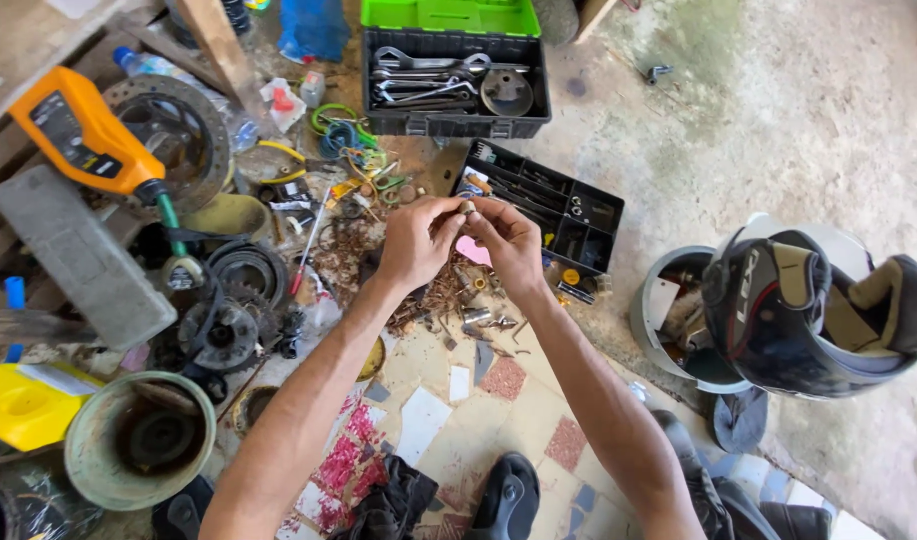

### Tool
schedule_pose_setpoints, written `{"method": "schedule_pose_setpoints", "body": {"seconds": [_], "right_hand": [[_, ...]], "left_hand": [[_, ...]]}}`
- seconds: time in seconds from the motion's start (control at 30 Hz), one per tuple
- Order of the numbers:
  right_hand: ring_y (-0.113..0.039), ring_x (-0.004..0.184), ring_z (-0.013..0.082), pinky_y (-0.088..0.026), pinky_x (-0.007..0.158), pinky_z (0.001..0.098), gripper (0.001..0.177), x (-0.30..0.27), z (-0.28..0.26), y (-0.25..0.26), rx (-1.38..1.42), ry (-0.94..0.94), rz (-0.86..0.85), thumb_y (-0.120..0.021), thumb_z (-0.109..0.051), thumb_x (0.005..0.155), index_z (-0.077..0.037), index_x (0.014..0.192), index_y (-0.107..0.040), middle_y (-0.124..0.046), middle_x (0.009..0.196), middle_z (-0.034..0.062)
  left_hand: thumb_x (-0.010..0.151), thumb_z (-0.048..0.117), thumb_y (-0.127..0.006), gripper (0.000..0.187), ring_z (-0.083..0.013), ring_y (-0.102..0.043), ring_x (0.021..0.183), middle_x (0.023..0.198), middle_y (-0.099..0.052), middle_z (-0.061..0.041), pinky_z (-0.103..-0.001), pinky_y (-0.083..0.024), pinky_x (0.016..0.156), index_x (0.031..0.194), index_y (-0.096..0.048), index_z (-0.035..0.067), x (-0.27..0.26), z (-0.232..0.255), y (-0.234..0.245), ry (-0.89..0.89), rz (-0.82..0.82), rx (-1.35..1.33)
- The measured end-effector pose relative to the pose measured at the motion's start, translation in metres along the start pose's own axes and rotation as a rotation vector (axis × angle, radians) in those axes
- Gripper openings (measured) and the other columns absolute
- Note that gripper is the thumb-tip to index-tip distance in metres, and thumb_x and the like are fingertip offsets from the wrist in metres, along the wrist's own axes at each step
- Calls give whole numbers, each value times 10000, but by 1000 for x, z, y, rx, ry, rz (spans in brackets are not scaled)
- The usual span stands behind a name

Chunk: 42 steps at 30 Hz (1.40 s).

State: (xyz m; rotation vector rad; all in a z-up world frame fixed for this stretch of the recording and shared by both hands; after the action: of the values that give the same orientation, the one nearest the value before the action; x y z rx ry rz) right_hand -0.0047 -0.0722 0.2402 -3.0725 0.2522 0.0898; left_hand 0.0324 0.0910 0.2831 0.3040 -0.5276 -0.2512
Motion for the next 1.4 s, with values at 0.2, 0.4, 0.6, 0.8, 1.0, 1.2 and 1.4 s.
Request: {"method": "schedule_pose_setpoints", "body": {"seconds": [0.2,0.4,0.6,0.8,1.0,1.2,1.4], "right_hand": [[-669,850,66,-567,758,227,244,12,35,86,3,-20,157,-676,-106,1008,9,1219,-720,-754,1026,38],[-687,852,69,-555,745,226,217,16,78,183,-162,-118,259,-706,-122,983,8,1154,-739,-773,977,33],[-680,787,68,-541,676,234,211,19,101,242,-390,-250,398,-737,-147,935,-8,1090,-774,-780,903,41],[-754,778,109,-597,701,268,209,37,146,277,-624,-317,470,-772,-194,874,-52,1025,-801,-808,894,68],[-762,804,209,-607,766,346,184,56,183,294,-847,-200,417,-760,-212,833,-101,967,-818,-792,917,95],[-729,814,293,-583,781,424,186,64,184,297,-980,-212,350,-773,-239,815,-94,925,-813,-751,885,129],[-711,875,333,-557,816,459,154,67,188,300,-1040,-137,336,-758,-205,847,-85,929,-809,-739,903,154]], "left_hand": [[963,60,-742,197,-237,-734,777,960,-740,-131,-357,-560,659,1154,-716,17,17,-18,-88,5,-71,-143],[862,0,-778,310,-277,-715,827,1011,-744,-146,-381,-568,708,1161,-701,26,30,-40,-190,-43,-252,-146],[840,31,-796,262,-302,-681,943,1004,-746,-120,-426,-561,820,1079,-689,33,28,-78,-284,-71,-406,-28],[815,136,-836,285,-299,-583,1020,1037,-597,-102,-430,-544,803,1050,-687,76,25,-106,-338,-113,-559,327],[851,198,-837,276,-299,-558,1047,1083,-550,-110,-426,-544,807,1050,-685,83,26,-134,-367,-108,-614,437],[848,209,-833,273,-297,-561,1063,1106,-555,-117,-425,-547,826,1060,-707,92,26,-143,-376,-41,-663,480],[866,177,-814,271,-295,-568,1072,1113,-569,-110,-426,-552,843,1092,-711,69,26,-152,-368,-27,-642,516]]}}
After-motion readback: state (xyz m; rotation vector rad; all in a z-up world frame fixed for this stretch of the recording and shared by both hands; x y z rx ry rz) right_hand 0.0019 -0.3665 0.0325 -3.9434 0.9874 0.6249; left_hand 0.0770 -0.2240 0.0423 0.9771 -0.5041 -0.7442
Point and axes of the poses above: each hand's wrist, its own x-axis towards the middle knuckle, its own y-axis out of the back of the hand, z = x × y, the point moved 5 cm from there along x, towards the middle knuckle
